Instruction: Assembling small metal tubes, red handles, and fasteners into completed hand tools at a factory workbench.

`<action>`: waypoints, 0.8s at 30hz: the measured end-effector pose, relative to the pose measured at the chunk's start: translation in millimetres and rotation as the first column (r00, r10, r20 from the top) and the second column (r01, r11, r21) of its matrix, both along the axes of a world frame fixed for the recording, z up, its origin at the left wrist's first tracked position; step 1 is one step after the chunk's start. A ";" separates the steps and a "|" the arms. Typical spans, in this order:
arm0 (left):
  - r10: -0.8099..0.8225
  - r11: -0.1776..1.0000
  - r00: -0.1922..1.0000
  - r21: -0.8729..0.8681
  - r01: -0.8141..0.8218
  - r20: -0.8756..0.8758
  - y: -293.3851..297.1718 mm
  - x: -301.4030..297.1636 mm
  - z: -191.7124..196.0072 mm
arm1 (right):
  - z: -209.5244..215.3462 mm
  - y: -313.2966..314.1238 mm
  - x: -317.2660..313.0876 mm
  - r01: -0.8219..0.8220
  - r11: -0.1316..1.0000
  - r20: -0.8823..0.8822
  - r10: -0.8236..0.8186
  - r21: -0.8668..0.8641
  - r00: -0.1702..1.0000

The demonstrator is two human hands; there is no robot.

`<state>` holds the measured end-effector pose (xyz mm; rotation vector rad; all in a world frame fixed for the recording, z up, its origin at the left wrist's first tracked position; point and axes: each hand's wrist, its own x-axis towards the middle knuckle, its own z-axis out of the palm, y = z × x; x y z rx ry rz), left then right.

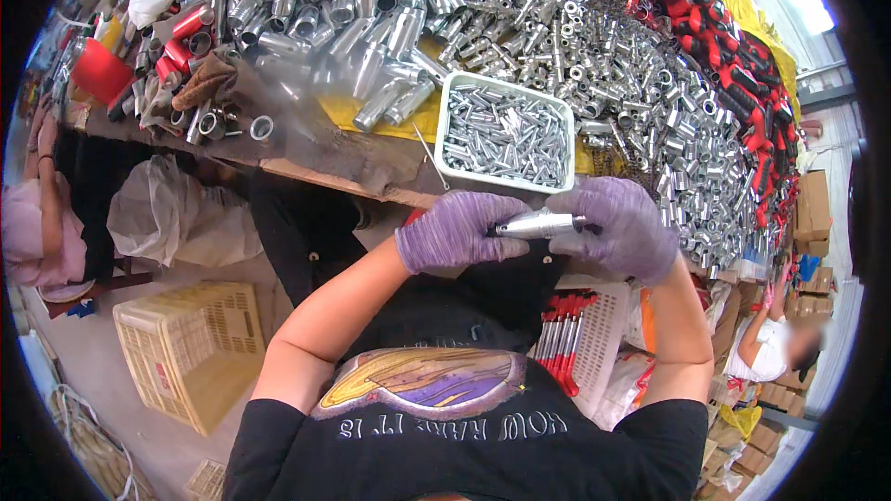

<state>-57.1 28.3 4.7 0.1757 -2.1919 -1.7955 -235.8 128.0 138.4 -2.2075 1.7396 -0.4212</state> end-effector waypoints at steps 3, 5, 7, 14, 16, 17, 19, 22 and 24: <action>0.013 0.995 1.000 -0.099 -0.010 0.024 2.2 0.8 -4.8 | -20.1 7.3 10.4 0.173 0.984 0.119 -0.178 0.044 0.977; 0.047 0.990 0.998 -0.131 -0.053 -0.048 4.8 4.0 -9.4 | -28.0 10.4 13.9 0.241 0.970 0.133 -0.243 0.027 0.961; 0.127 0.992 0.988 -0.010 -0.128 -0.093 16.8 18.1 -8.4 | -30.5 16.6 21.1 0.198 0.975 0.279 -0.219 0.099 0.935; 0.570 0.092 0.821 0.996 -0.021 -0.035 55.8 75.7 -63.9 | -90.8 60.8 37.5 -0.068 0.746 0.260 -0.143 0.662 0.955; 0.524 -0.132 0.810 0.964 -0.229 0.264 57.4 73.6 -96.1 | -115.3 70.1 41.2 -0.095 0.612 0.379 -0.353 0.785 0.856; 0.481 -0.600 0.792 0.800 -0.015 0.376 56.0 65.0 -121.5 | -131.0 74.4 44.8 -0.119 0.487 0.418 -0.570 0.865 0.708; 0.385 -0.240 0.875 0.947 -0.214 0.295 69.5 47.7 -189.0 | -166.0 74.1 57.1 -0.003 0.646 0.398 -0.467 0.763 0.790; 0.099 -0.467 0.930 0.842 -0.270 0.353 90.3 28.8 -214.4 | -198.2 59.1 77.8 0.361 0.663 -0.011 -0.470 0.656 0.882; -0.002 -0.461 0.937 0.831 -0.311 0.349 108.8 25.8 -236.8 | -217.9 61.3 76.5 0.392 0.613 -0.088 -0.465 0.686 0.881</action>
